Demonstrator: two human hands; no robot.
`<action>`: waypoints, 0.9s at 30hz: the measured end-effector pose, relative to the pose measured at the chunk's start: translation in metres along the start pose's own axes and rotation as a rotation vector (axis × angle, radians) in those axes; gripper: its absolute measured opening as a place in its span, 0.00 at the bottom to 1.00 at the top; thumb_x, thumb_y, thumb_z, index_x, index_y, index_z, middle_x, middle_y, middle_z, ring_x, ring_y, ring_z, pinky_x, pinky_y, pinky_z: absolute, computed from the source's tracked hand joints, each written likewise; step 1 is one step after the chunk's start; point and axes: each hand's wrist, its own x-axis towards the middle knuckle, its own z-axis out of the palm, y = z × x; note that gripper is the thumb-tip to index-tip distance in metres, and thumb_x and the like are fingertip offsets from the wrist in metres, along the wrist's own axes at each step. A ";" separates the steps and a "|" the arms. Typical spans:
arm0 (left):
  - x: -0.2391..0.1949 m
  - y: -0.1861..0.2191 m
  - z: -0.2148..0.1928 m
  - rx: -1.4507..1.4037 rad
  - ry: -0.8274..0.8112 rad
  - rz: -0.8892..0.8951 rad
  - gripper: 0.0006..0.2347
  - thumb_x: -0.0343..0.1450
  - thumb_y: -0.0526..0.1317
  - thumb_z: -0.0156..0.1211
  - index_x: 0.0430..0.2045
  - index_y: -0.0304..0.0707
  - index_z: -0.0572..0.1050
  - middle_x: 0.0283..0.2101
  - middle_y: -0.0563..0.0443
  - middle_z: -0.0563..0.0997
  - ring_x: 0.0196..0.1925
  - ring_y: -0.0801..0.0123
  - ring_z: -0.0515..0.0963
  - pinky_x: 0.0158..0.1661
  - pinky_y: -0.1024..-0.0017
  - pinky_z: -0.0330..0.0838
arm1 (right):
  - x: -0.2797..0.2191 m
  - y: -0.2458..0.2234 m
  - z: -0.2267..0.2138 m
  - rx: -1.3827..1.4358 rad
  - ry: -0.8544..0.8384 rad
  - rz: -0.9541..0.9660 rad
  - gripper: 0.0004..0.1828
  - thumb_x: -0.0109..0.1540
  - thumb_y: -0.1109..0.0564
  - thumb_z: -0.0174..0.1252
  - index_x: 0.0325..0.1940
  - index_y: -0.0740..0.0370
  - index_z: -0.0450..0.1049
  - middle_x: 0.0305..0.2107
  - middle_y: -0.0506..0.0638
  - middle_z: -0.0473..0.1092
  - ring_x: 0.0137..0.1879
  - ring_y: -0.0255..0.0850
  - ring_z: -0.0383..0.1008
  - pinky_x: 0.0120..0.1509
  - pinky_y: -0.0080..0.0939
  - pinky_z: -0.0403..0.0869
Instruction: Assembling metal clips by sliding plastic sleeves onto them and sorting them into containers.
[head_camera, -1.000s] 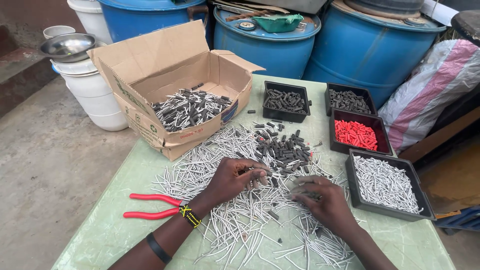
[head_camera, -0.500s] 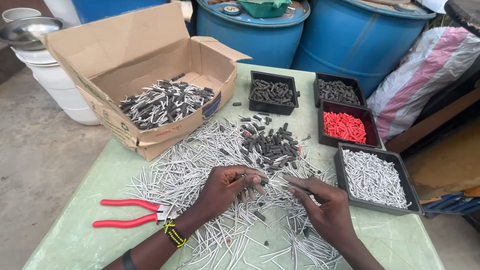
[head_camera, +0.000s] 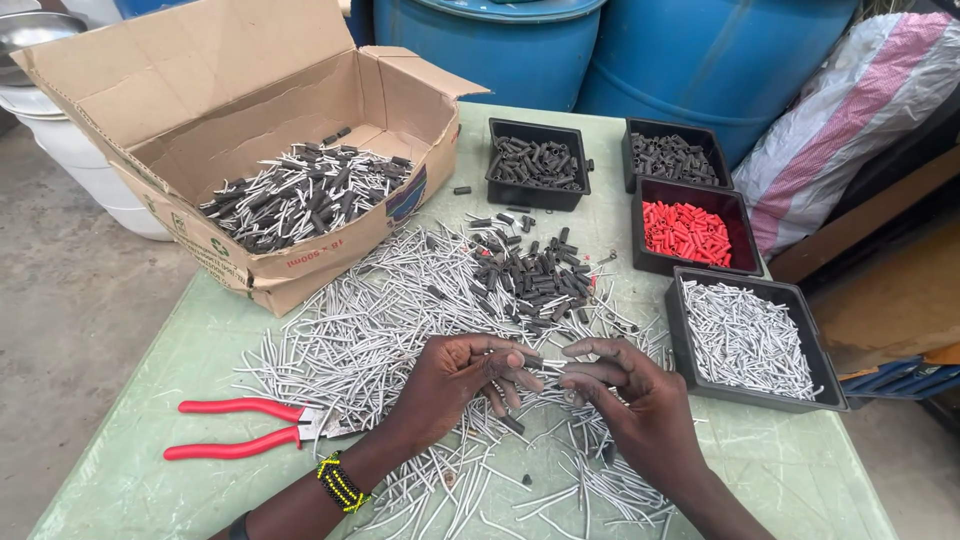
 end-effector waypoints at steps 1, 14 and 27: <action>0.000 -0.002 0.000 0.001 -0.001 0.001 0.13 0.72 0.39 0.61 0.43 0.24 0.82 0.35 0.29 0.88 0.22 0.65 0.83 0.24 0.76 0.79 | 0.000 -0.001 0.001 0.000 0.002 -0.002 0.11 0.60 0.63 0.63 0.47 0.63 0.78 0.40 0.47 0.82 0.45 0.34 0.88 0.46 0.30 0.86; 0.000 -0.006 0.003 -0.081 0.053 -0.073 0.15 0.70 0.39 0.63 0.43 0.20 0.81 0.36 0.25 0.87 0.22 0.64 0.82 0.24 0.73 0.81 | -0.001 -0.005 0.008 0.194 0.169 0.198 0.19 0.54 0.64 0.71 0.50 0.63 0.78 0.30 0.57 0.86 0.34 0.33 0.82 0.39 0.29 0.76; -0.011 0.014 0.015 0.408 0.156 -0.004 0.08 0.66 0.33 0.68 0.38 0.39 0.87 0.40 0.48 0.90 0.22 0.73 0.86 0.25 0.75 0.89 | -0.001 0.008 0.015 0.648 0.045 0.340 0.26 0.62 0.58 0.56 0.64 0.69 0.68 0.36 0.69 0.82 0.43 0.61 0.87 0.51 0.56 0.86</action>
